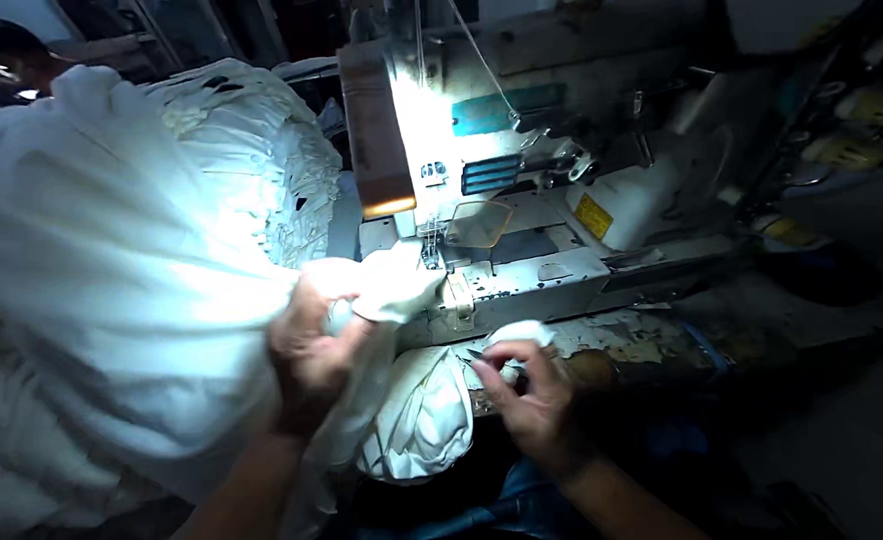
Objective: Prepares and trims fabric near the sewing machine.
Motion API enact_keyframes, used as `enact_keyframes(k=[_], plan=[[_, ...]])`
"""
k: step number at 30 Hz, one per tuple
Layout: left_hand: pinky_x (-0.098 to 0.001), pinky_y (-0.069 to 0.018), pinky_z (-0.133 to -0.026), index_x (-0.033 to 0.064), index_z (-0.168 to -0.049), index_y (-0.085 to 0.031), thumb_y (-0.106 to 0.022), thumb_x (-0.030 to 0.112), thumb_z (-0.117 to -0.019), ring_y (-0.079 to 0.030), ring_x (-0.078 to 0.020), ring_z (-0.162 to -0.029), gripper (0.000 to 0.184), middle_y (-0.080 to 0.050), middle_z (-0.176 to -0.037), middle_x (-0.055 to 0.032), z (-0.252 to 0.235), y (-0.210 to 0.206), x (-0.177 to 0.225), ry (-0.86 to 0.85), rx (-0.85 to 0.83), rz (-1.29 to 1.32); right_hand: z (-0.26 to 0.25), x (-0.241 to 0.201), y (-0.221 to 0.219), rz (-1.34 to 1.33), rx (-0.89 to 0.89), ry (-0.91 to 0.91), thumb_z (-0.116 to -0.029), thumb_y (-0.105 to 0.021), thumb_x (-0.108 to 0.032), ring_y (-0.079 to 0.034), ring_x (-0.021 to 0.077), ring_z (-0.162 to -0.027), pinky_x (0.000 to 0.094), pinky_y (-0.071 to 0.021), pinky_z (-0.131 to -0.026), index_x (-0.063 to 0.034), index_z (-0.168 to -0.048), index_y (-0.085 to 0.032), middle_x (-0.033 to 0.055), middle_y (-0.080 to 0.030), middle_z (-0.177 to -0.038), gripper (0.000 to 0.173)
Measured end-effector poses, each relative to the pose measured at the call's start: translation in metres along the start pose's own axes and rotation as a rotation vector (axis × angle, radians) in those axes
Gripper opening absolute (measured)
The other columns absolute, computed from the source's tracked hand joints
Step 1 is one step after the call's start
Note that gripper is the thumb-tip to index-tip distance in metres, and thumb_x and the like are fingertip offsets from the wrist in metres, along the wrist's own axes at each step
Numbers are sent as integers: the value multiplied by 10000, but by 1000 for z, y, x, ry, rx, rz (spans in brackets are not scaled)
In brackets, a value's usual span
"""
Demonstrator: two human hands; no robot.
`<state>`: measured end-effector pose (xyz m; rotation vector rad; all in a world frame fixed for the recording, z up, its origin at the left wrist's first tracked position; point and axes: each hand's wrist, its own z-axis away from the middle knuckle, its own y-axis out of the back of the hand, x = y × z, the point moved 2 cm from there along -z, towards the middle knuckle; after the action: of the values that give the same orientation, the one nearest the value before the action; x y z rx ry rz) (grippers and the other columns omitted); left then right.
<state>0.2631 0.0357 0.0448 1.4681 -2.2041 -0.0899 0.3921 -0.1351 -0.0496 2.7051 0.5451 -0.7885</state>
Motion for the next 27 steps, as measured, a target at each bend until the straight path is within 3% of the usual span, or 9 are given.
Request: enact_keyframes(k=[3, 6, 7, 9, 12, 14, 18, 23, 27], plan=[[-218, -489, -934, 75, -985, -617, -674, 83, -894, -600, -24, -1044, 108, -643, -1024, 44, -41, 21, 8, -55, 77, -194, 2, -17, -83, -52, -346, 85, -949, -642, -167, -733, 218, -825, 398, -597, -770, -5, -980, -742, 111, -746, -860, 192], [-237, -463, -908, 22, -915, -616, -691, 92, -899, -598, -82, -1023, 103, -641, -960, -48, -57, 24, 12, -67, 71, -457, -17, -39, -152, -50, -776, 186, -1000, -601, -206, -595, 401, -1292, 530, -475, -1077, -3, -1287, -674, 263, -650, -1311, 359], [-259, -455, -906, 5, -916, -631, -694, 96, -903, -600, -112, -1022, 111, -654, -958, -77, -57, 29, 10, -55, 54, -519, -22, -41, -153, -72, -785, 211, -1007, -598, -195, -621, 400, -1248, 526, -490, -1053, -32, -1327, -667, 255, -668, -1268, 366], [-271, -448, -928, -3, -949, -657, -706, 117, -909, -599, -119, -1038, 136, -665, -983, -84, -51, 44, 2, 30, 25, -548, -22, -33, -123, -126, -529, 253, -985, -614, -147, -729, 267, -983, 438, -573, -909, -69, -1160, -762, 130, -758, -1002, 242], [-235, -465, -951, 42, -975, -643, -694, 149, -921, -589, -52, -1038, 130, -641, -997, 3, -36, 51, -2, 121, 41, -374, -29, -3, -60, -48, -60, 211, -1005, -628, -150, -686, 100, -980, 249, -530, -929, -73, -999, -768, 64, -751, -954, 160], [-233, -489, -935, 79, -969, -635, -684, 123, -907, -600, -50, -1031, 90, -633, -999, 37, -31, 42, 0, 93, 70, -219, -47, 7, -43, 92, 98, 198, -975, -674, -122, -685, 110, -1011, 218, -523, -938, -55, -989, -773, 92, -748, -973, 121], [-226, -471, -947, 136, -967, -614, -649, 246, -968, -567, -48, -1087, 115, -599, -1041, 58, -33, 29, 12, -65, 89, -175, -74, 12, -50, 158, 48, 161, -948, -670, -72, -680, 210, -1132, 302, -518, -999, -8, -1076, -770, 160, -735, -1143, 174], [-282, -392, -986, 131, -928, -548, -567, 310, -1029, -531, -118, -1060, 206, -554, -988, -13, -17, 16, 24, -213, 69, -356, -61, 0, -34, -66, -170, 0, -958, -648, -155, -651, 38, -863, 188, -523, -815, -27, -926, -742, 48, -711, -894, 162], [-345, -372, -928, 134, -919, -567, -520, 316, -1033, -551, -195, -951, 220, -598, -885, -44, 18, -10, 32, -286, -93, -393, -15, -30, -4, -362, -280, -166, -956, -665, -138, -660, -44, -887, 141, -550, -824, -25, -910, -728, -15, -721, -884, 138]])
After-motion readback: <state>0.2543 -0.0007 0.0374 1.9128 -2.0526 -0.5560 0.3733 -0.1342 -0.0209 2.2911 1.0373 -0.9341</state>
